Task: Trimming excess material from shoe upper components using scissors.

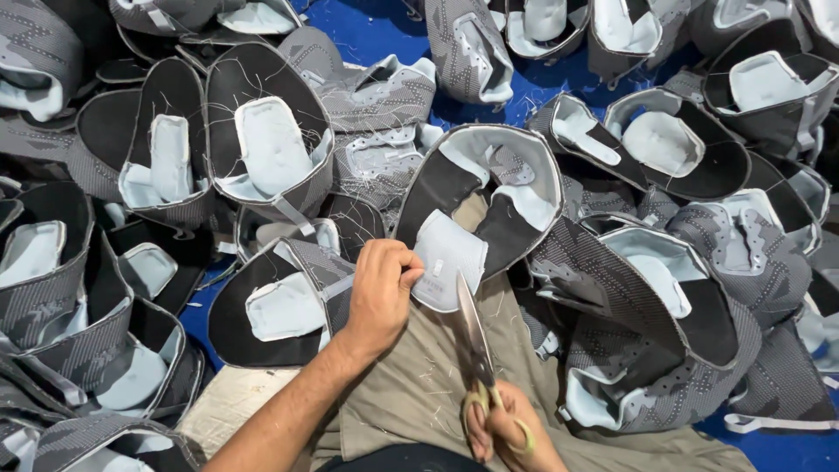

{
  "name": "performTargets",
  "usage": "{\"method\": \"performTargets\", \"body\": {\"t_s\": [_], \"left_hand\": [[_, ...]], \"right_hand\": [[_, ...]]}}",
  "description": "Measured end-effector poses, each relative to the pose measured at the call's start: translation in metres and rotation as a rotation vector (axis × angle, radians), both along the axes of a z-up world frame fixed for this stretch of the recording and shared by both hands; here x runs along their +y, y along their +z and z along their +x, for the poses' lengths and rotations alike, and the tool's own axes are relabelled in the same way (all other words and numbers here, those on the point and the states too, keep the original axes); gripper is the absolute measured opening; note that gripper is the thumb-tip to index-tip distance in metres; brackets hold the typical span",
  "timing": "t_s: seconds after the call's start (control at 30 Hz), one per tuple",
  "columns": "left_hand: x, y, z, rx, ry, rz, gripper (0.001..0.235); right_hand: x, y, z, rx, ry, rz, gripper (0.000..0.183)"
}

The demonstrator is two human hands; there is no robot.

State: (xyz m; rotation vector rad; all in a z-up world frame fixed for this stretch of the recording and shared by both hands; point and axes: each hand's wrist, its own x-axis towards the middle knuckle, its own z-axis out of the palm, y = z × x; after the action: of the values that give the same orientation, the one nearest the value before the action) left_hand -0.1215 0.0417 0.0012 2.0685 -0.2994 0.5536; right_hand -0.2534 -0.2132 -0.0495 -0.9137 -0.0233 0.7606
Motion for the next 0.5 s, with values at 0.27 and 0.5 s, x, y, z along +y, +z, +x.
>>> {"method": "performTargets", "body": {"t_s": [0.27,0.5], "left_hand": [[-0.014,0.047,-0.004,0.026,0.141,0.189,0.017],[-0.013,0.041,-0.001,0.251,0.145,0.226,0.014]], "right_hand": [[0.012,0.002,0.006,0.164,-0.017,-0.154,0.055],[0.012,0.006,0.007,0.127,0.008,-0.193,0.057]]}}
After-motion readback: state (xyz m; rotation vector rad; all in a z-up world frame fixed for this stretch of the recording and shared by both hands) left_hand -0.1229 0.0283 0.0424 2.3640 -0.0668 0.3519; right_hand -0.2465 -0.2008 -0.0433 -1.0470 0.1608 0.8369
